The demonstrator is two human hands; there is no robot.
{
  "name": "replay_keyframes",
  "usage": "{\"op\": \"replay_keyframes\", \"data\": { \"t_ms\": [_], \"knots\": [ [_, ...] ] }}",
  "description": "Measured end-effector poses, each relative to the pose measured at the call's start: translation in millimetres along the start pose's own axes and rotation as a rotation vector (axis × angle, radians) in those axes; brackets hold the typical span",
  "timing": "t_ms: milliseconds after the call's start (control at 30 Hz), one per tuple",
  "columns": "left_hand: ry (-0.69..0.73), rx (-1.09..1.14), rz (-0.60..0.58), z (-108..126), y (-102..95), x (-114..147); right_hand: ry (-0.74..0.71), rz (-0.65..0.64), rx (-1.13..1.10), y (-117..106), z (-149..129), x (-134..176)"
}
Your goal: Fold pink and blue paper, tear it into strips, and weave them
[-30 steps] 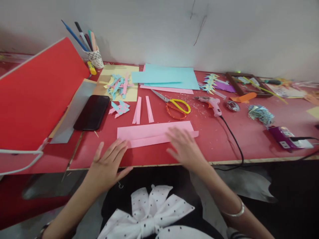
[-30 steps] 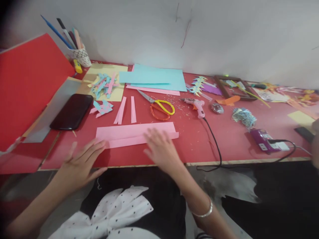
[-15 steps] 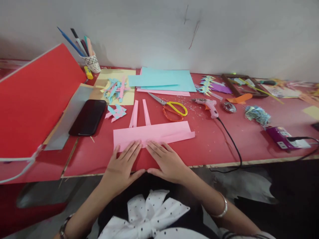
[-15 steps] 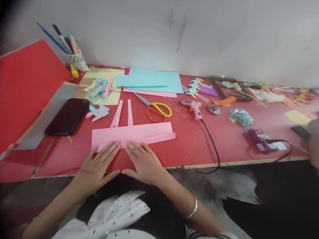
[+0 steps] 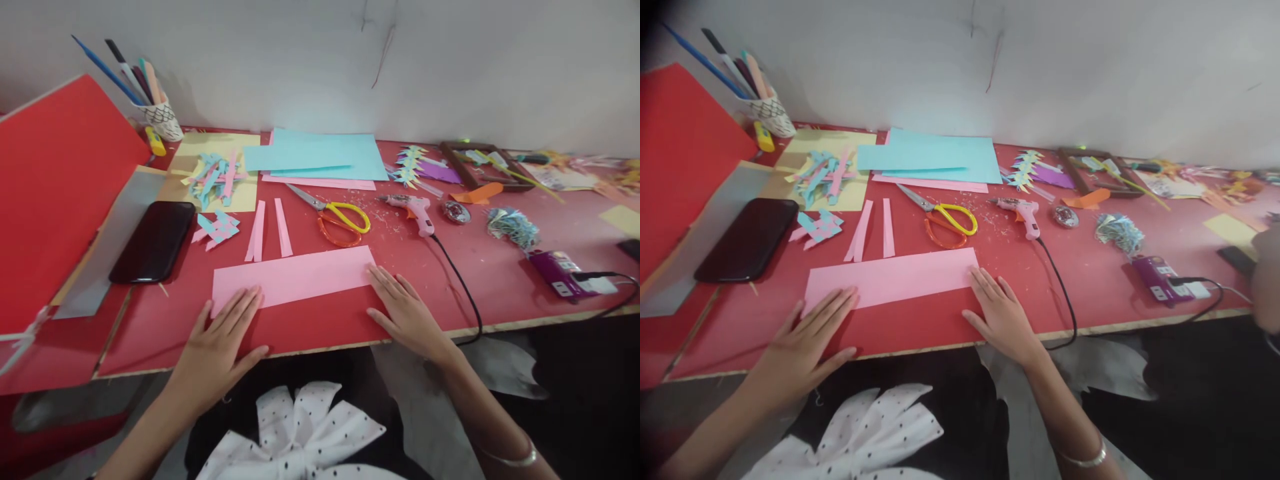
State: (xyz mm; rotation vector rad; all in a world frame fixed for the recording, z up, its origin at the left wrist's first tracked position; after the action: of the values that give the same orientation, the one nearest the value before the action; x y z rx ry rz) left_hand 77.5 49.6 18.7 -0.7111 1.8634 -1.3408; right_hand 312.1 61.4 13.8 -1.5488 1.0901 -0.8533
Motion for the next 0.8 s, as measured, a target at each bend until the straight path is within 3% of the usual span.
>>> {"op": "replay_keyframes", "data": {
  "t_ms": [233, 367, 567, 667, 800],
  "knots": [
    [-0.039, 0.087, -0.048, -27, 6.1, 1, 0.06, 0.117, 0.012, -17, 4, -6],
    [-0.032, 0.102, -0.105, -34, 7.8, -23, -0.095, 0.185, -0.003, -24, -22, -27],
    [0.144, 0.049, 0.05, -14, -14.4, -49, -0.391, 0.184, -0.014, -19, -67, -49],
    [0.191, 0.045, 0.118, 2, -23.8, -56, -0.434, 0.193, -0.013, -19, -79, -54],
    [0.238, 0.11, 0.111, 22, -28.0, -72, -0.47, 0.217, -0.043, -21, -98, -59]
  ]
}}
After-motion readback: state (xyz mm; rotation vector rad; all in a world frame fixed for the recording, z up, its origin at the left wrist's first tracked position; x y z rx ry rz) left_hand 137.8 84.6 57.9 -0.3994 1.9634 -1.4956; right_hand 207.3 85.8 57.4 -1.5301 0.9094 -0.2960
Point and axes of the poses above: each hand's wrist, its own x-axis away from the middle knuckle, its own y-axis out of the palm, z = x × y, the point moved 9 cm from there along -x, towards the middle knuckle, and after that the axes turned 11 degrees about -x, right-handed, at the moved point
